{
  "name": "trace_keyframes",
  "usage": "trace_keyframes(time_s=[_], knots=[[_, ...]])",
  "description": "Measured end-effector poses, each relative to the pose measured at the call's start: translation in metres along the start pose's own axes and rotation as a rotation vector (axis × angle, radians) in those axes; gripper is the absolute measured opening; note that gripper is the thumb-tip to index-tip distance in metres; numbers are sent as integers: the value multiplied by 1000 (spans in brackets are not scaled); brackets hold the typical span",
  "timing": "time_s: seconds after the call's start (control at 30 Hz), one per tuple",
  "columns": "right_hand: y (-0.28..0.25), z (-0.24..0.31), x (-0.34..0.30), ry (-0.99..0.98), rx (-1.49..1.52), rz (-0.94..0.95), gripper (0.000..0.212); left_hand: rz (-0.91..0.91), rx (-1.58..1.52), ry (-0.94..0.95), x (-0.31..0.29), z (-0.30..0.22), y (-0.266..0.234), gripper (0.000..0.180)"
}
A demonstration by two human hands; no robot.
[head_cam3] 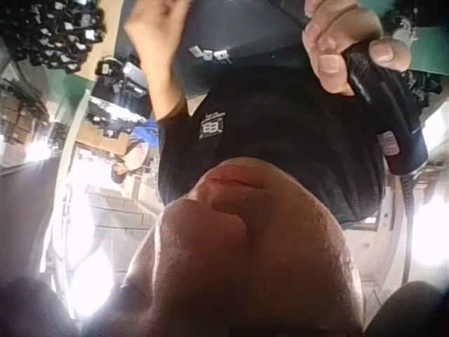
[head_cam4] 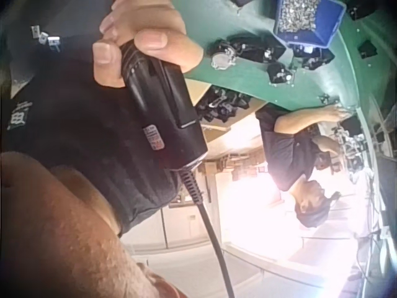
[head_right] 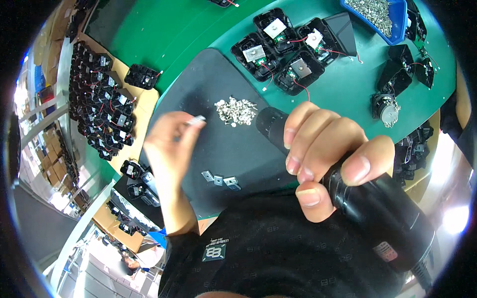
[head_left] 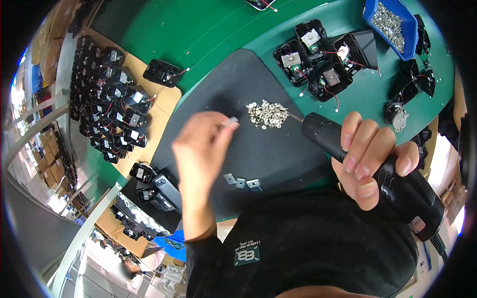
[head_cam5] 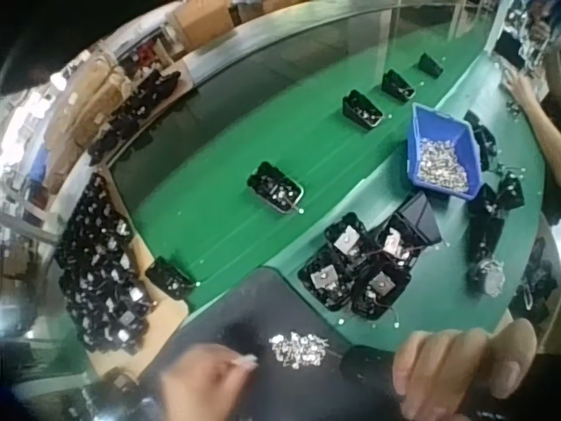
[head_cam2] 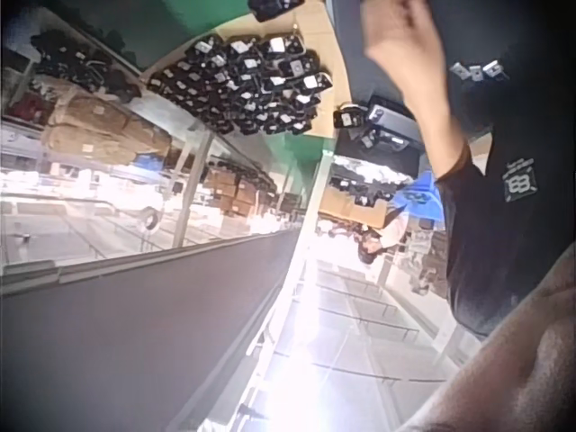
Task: The person uses a power screwdriver to fasten screws into small black electronic devices on a green workbench. They repeatedly pick up devices, align them with metal brackets, and drive screws to secure the components. The person handles multiple units sequentially, moving finished items aside.
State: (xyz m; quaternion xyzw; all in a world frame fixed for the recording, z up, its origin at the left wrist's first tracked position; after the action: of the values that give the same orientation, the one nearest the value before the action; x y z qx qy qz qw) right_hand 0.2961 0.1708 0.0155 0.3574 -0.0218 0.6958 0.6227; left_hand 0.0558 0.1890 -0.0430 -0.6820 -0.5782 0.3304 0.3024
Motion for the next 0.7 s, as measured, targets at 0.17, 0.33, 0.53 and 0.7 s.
trace_keyframes(time_s=[0.17,0.33,0.53,0.7], knots=[[1,3,1,-4,15,13,46,-524,-78,-225,37,56,-86,11],[0,4,1,-1,28,-2,47,-449,439,16,78,53,-92,18],[-4,3,2,14,30,-11,47,-271,430,-317,78,71,-79,19],[-5,2,2,32,13,-20,46,-388,361,-57,38,32,-84,14]])
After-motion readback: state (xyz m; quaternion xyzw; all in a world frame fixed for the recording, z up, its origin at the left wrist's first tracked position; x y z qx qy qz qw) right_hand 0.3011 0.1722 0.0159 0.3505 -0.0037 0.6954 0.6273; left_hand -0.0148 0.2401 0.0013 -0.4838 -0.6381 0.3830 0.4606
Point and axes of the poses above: each hand's wrist, its own x-axis towards the middle knuckle, its own y-axis out of the palm, z = x × y, the point moved 10 cm from there along x, towards the middle knuckle, and after that the axes turned 1 degree about -x, right-handed, at the moved point
